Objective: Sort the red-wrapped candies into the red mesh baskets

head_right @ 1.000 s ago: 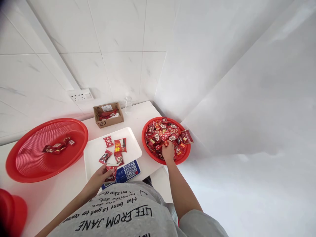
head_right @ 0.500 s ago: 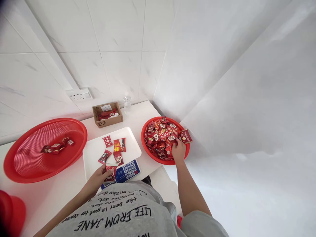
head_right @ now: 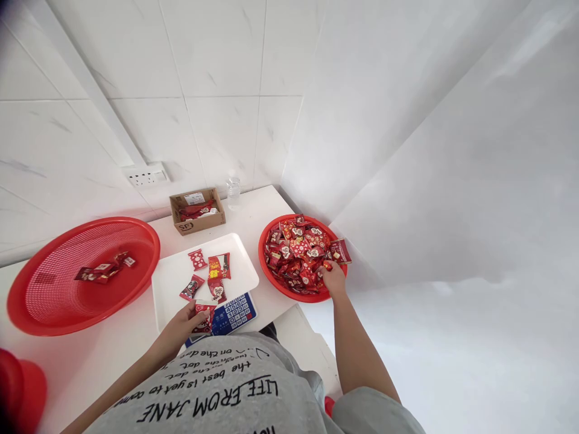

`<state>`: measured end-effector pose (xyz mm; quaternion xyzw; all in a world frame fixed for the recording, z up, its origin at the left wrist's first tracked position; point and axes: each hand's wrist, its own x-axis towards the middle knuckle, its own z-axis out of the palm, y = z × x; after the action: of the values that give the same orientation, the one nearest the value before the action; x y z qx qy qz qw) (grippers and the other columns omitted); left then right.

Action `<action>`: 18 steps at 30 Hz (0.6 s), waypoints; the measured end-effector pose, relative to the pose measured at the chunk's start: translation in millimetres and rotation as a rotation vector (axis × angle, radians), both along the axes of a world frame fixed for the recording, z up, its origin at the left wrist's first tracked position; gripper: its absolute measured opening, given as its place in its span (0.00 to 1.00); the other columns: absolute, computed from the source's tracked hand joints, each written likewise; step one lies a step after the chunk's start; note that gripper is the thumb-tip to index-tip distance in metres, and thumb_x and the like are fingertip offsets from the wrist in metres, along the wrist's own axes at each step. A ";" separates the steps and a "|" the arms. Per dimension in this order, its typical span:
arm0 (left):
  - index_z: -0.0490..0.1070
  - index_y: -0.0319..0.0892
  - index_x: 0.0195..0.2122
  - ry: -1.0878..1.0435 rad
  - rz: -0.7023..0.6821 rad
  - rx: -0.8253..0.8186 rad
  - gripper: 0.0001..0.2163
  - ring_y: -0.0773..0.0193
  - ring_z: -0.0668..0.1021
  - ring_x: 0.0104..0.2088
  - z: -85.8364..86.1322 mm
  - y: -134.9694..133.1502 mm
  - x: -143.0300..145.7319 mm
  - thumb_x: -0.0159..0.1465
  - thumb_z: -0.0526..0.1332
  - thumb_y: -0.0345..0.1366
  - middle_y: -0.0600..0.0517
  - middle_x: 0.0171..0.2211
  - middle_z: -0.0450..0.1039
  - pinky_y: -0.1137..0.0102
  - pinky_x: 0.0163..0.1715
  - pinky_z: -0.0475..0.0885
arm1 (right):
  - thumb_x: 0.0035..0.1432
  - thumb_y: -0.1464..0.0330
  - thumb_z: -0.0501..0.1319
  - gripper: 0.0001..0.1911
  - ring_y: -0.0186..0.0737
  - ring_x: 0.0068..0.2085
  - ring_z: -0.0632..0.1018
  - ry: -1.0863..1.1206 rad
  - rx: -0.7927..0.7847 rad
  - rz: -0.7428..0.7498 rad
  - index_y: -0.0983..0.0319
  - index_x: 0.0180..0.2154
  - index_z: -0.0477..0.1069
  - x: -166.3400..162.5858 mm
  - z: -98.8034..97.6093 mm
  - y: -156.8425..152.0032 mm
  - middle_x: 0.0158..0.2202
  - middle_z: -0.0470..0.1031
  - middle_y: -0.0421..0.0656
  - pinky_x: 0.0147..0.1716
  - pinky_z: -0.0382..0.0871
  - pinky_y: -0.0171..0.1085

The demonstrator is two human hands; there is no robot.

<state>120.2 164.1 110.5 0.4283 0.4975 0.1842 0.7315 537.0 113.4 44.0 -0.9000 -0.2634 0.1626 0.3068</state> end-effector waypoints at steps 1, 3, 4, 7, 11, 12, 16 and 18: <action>0.64 0.43 0.35 0.003 0.001 0.001 0.14 0.60 0.77 0.35 0.4 0.0 0.1 0.54 0.61 0.46 0.51 0.37 0.76 0.67 0.37 0.69 | 0.46 0.63 0.57 0.20 0.46 0.39 0.74 -0.001 0.027 -0.009 0.63 0.42 0.70 0.1 2.4 -0.6 0.39 0.75 0.48 0.40 0.66 0.43; 0.64 0.43 0.34 0.007 0.003 0.005 0.14 0.60 0.77 0.35 0.5 -0.2 0.1 0.54 0.61 0.46 0.51 0.35 0.76 0.66 0.36 0.70 | 0.45 0.61 0.58 0.19 0.46 0.38 0.74 -0.012 0.108 -0.052 0.63 0.39 0.71 -0.9 8.0 -0.5 0.38 0.75 0.48 0.40 0.65 0.44; 0.64 0.42 0.34 0.008 0.005 0.007 0.14 0.60 0.77 0.34 0.2 -0.5 0.0 0.53 0.61 0.47 0.51 0.35 0.76 0.66 0.36 0.70 | 0.44 0.61 0.58 0.19 0.47 0.39 0.74 -0.021 0.147 -0.077 0.63 0.39 0.72 -2.2 11.3 0.4 0.39 0.75 0.48 0.41 0.65 0.45; 0.65 0.42 0.35 0.001 0.015 0.003 0.15 0.59 0.77 0.35 -0.9 -1.9 -0.4 0.53 0.62 0.47 0.51 0.34 0.76 0.66 0.37 0.70 | 0.46 0.61 0.57 0.20 0.46 0.42 0.73 -0.054 0.227 -0.094 0.62 0.40 0.71 -8.7 24.0 6.7 0.42 0.74 0.49 0.44 0.63 0.45; 0.66 0.42 0.37 -0.032 0.044 -0.005 0.14 0.59 0.77 0.35 -0.6 -4.6 -2.5 0.54 0.62 0.45 0.51 0.33 0.76 0.64 0.38 0.70 | 0.49 0.61 0.55 0.19 0.45 0.43 0.72 -0.146 0.319 -0.046 0.62 0.41 0.71 -27.7 45.0 22.8 0.42 0.74 0.48 0.46 0.62 0.45; 0.66 0.42 0.37 -0.048 0.053 -0.008 0.14 0.59 0.77 0.35 0.0 -5.3 -3.4 0.54 0.62 0.44 0.51 0.34 0.76 0.64 0.38 0.70 | 0.49 0.60 0.56 0.20 0.45 0.43 0.72 -0.154 0.339 -0.038 0.62 0.42 0.71 -35.8 49.5 28.0 0.43 0.74 0.48 0.46 0.62 0.45; 0.67 0.42 0.41 -0.086 0.091 -0.015 0.16 0.59 0.78 0.37 3.6 -8.0 -7.3 0.53 0.62 0.43 0.49 0.39 0.76 0.63 0.41 0.70 | 0.48 0.58 0.58 0.22 0.44 0.40 0.74 0.080 0.387 0.162 0.62 0.45 0.69 -91.0 54.1 51.4 0.41 0.74 0.47 0.42 0.65 0.44; 0.67 0.42 0.41 -0.070 0.103 -0.022 0.17 0.58 0.78 0.36 5.1 -9.3 -8.8 0.53 0.63 0.43 0.49 0.39 0.76 0.62 0.41 0.70 | 0.47 0.60 0.59 0.20 0.42 0.36 0.75 0.288 0.340 0.360 0.62 0.43 0.70 -130.5 46.5 63.4 0.37 0.75 0.45 0.40 0.67 0.42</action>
<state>111.4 154.8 115.6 0.3872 0.4950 0.2310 0.7428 406.6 176.8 90.5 -0.7421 -0.3961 0.2940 0.4538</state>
